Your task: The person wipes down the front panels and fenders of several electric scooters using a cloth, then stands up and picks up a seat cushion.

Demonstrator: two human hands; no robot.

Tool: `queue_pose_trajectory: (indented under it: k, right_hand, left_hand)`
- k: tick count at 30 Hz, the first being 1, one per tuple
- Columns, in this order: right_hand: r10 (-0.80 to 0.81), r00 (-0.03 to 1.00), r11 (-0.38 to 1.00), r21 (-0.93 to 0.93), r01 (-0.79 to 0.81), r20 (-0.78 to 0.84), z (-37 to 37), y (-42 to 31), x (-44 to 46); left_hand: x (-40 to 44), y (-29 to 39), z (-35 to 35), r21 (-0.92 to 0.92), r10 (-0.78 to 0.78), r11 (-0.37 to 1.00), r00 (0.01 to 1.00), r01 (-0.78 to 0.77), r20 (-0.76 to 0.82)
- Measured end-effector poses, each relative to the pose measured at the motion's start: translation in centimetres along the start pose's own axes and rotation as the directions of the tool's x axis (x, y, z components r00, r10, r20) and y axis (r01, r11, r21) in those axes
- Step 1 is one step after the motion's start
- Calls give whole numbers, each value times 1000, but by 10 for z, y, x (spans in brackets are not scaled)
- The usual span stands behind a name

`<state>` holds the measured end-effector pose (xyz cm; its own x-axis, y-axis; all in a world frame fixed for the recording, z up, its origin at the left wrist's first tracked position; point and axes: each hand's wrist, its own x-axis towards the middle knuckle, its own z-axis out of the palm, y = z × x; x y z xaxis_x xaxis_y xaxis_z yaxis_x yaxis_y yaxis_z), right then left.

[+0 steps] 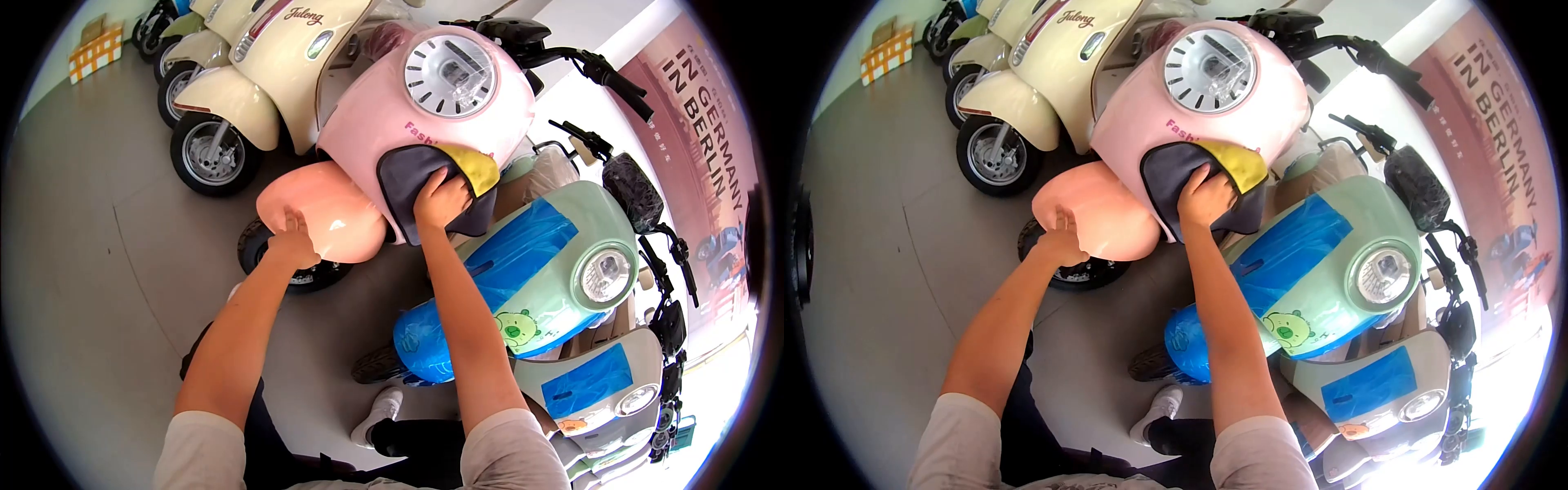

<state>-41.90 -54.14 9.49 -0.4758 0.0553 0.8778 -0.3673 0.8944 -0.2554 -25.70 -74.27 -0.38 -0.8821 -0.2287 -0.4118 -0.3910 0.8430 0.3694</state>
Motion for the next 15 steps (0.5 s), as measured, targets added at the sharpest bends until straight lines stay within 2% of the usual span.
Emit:
queue_pose_trajectory:
  k: [2, 3, 4, 6, 7, 9, 10, 13, 15]
  right_hand:
    - [-70, 998, 997, 17, 70, -10, -3, -2, -8]
    - [-52, 997, 999, -8, 53, 59, -1, 1, -11]
    - [-52, 997, 999, -5, 53, 61, 0, 1, -11]
    - [-166, 980, 983, 63, 173, -107, 4, 2, -11]
    - [-165, 981, 983, 68, 172, -106, 4, 4, -12]
    - [-162, 984, 986, 17, 164, -72, 5, 6, -13]
    - [-124, 992, 992, -31, 124, 28, 6, 10, -13]
    - [-112, 993, 994, 8, 112, 47, 8, 15, -13]
    - [-130, 987, 983, 118, 140, -90, 5, 10, -7]
  left_hand:
    - [0, 2, 0, -10, -2, 1000, 1000, 2, -8]
    - [1, 2, 0, -10, -5, 1000, 1000, 5, -8]
    - [-1, 4, -1, -23, -12, 1000, 1000, 12, -7]
    - [-2, 7, -1, -36, -21, 999, 1000, 21, -6]
    - [-2, 7, 0, -33, -14, 999, 1000, 14, -3]
    - [-2, 5, -2, -25, -21, 999, 1000, 21, -10]
    - [-1, 6, -2, -21, -32, 999, 999, 32, -2]
    - [-2, 5, -3, 5, -37, 999, 999, 37, 29]
    - [-3, 5, -5, 32, -32, 999, 998, 30, 46]
